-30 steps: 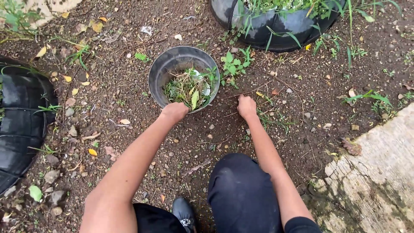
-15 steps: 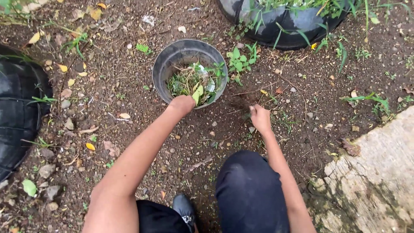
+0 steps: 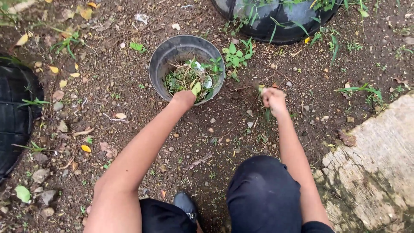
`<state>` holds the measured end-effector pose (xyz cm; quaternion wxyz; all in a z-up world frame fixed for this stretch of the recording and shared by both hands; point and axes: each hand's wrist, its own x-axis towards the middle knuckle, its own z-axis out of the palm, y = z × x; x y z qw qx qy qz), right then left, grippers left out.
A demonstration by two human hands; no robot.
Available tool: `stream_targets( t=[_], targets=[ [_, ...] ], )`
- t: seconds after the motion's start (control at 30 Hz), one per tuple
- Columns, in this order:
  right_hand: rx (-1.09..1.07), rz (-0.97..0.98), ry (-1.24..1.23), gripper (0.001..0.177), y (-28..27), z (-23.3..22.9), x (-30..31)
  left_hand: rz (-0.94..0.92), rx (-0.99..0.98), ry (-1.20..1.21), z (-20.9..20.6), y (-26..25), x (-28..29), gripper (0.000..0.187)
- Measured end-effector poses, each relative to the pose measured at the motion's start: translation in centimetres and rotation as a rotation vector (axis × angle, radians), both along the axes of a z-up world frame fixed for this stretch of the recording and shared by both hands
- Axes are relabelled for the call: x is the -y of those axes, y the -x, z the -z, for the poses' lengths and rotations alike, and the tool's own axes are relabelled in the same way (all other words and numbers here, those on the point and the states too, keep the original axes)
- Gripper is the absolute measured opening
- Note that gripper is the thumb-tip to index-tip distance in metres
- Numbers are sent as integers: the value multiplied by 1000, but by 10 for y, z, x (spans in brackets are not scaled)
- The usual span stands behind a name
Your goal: The person kneels on the ground and pulls weeds by hand from around the base of a tree and from black grow bags. The collected weeds are placed into a metal bowl held in the lap.
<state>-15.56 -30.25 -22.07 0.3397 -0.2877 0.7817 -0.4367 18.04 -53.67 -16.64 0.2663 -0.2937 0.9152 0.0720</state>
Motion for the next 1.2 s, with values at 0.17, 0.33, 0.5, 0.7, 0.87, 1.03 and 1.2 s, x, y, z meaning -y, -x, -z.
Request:
stream_targets(
  t=[0.17, 0.33, 0.5, 0.7, 0.87, 1.03, 1.2],
  targets=[
    [-663, -307, -403, 25, 32, 74, 3, -8, -4, 0, -26, 1, -7, 25],
    [-670, -266, -484, 31, 55, 114, 18, -85, -48, -64, -26, 2, -8, 29],
    [-331, -42, 96, 19, -14, -63, 57, -50, -36, -72, -54, 1, -18, 29],
    [-170, -355, 439, 31, -107, -242, 122, -44, 1, -77, -27, 2, -5, 25],
    [-492, -146, 556, 25, -91, -172, 144, -3, -9, -62, -6, -3, -4, 21],
    [-498, -730, 64, 32, -99, -55, 137, -6, 27, -103, -19, 0, -2, 26],
    [-1674, -882, -337, 40, -85, -50, 162, -3, 53, -122, -51, 6, -7, 29]
  ],
)
